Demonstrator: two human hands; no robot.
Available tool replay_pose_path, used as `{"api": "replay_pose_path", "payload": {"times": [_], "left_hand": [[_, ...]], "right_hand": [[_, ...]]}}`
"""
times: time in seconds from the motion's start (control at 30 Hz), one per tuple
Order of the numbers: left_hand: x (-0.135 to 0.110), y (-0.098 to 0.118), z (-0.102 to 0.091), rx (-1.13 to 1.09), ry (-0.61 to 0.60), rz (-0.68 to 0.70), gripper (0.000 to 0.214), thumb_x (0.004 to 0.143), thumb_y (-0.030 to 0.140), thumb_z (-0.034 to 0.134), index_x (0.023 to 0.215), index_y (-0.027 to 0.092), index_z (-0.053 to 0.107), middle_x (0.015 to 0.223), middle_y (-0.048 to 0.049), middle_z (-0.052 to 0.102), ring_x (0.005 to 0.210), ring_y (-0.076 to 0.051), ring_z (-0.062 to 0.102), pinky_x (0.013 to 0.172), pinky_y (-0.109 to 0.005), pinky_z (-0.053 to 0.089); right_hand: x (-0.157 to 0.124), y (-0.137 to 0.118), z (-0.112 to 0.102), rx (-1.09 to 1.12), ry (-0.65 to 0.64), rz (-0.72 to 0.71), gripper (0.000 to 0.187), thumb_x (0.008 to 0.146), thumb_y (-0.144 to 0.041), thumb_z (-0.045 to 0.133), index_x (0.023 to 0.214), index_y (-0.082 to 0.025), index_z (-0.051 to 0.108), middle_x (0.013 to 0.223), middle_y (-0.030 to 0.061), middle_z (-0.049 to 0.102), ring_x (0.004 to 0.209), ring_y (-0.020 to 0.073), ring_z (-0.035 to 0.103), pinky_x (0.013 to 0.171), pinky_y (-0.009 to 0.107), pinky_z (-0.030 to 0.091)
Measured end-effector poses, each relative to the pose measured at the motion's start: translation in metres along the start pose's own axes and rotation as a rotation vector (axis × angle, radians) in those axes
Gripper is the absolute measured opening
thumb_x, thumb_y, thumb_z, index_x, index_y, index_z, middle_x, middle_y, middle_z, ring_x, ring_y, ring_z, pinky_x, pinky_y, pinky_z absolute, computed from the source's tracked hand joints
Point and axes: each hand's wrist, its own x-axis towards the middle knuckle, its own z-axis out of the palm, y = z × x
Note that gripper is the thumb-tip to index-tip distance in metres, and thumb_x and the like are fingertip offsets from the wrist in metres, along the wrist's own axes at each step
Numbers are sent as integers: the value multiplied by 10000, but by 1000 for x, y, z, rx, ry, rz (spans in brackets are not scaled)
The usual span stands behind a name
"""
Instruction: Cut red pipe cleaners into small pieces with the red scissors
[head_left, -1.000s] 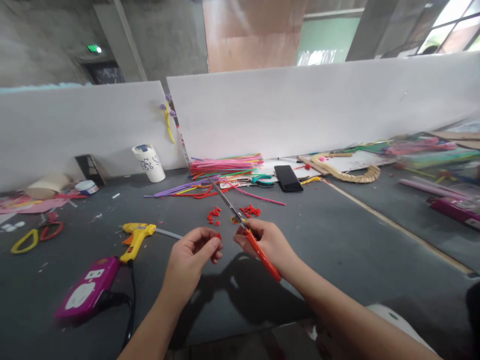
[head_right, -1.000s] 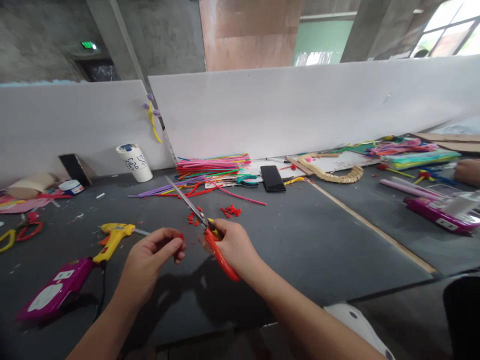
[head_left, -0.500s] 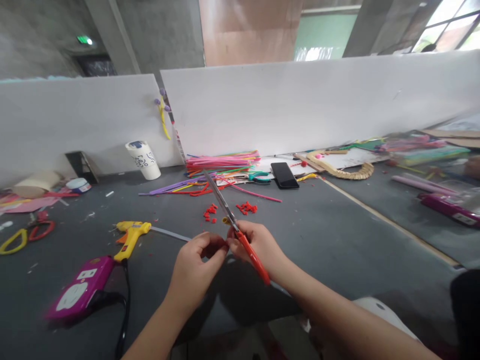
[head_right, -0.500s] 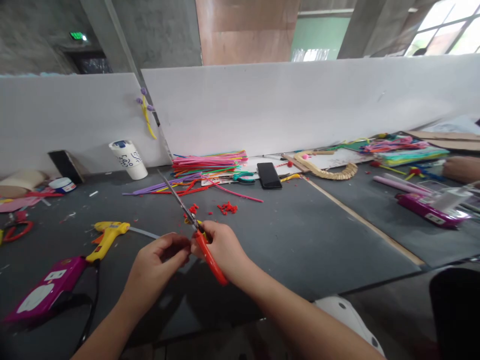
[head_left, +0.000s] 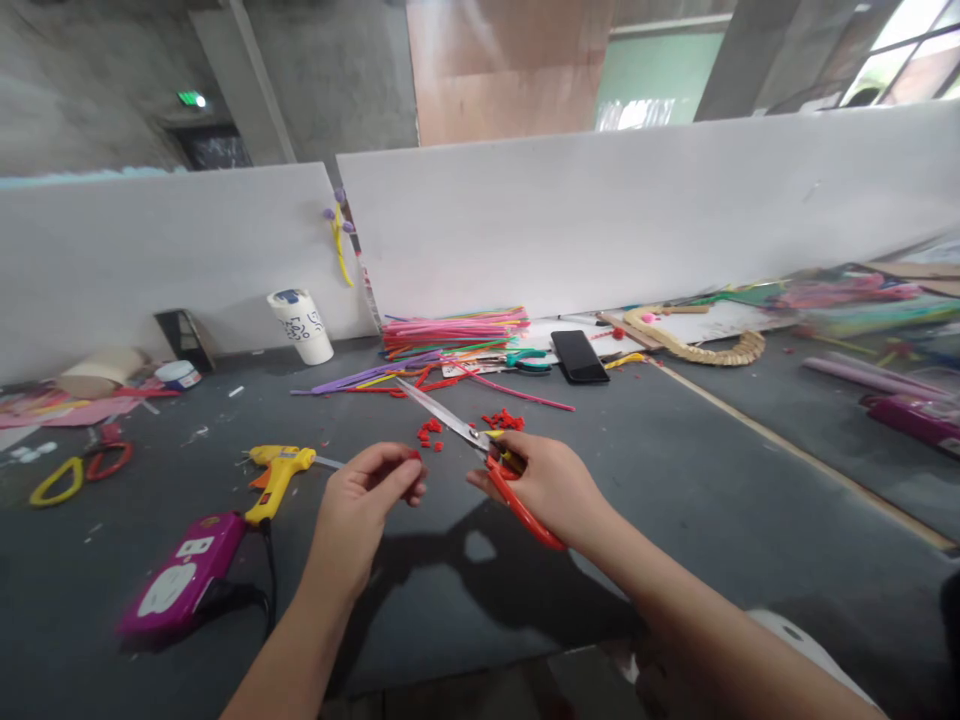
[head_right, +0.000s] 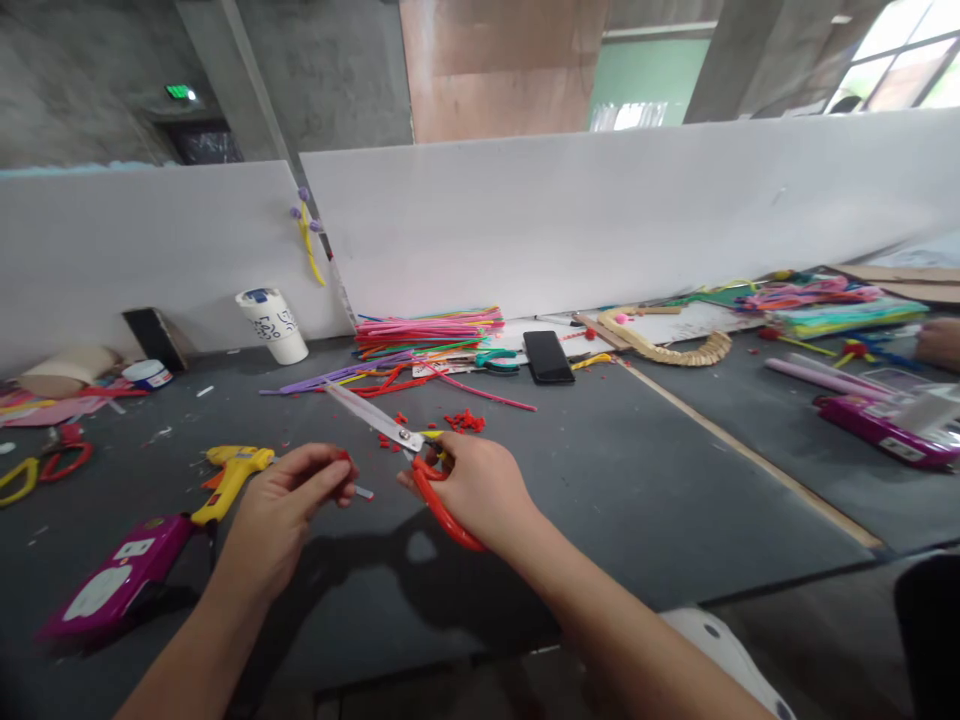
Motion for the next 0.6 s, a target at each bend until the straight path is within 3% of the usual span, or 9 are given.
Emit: {"api": "replay_pose_path", "payload": {"times": [0.17,0.4,0.6], "left_hand": [[5,4,-10,-129,64,-9,152,644,235,648,753,151,583,634,6,632,540,-93,557,516,-195,442],[3,3,-5,-183,38,-53,135,656,226,639,745,141,583,629,4,629,527,-80,550,504,-184,440],[-1,7,-2,-257,82,-40,124,634,197,654,723,144,586,616,14,627,523,-82,559,515,-189,454]], "right_hand": [[1,8,-9,-12,-59,-36,142,680,-278,516,787,-188,537,610,-22,537,507,101,433,464,189,276],[-10,6,-15,-271,109,-128,284,703,-469,516,690,-190,564,541,-12,521,497,122,453,479,220,231],[-18,-1,-7,-295,13,-178,334,695,-514,509,712,-182,530,597,7,556,516,131,481,478,217,225]]}}
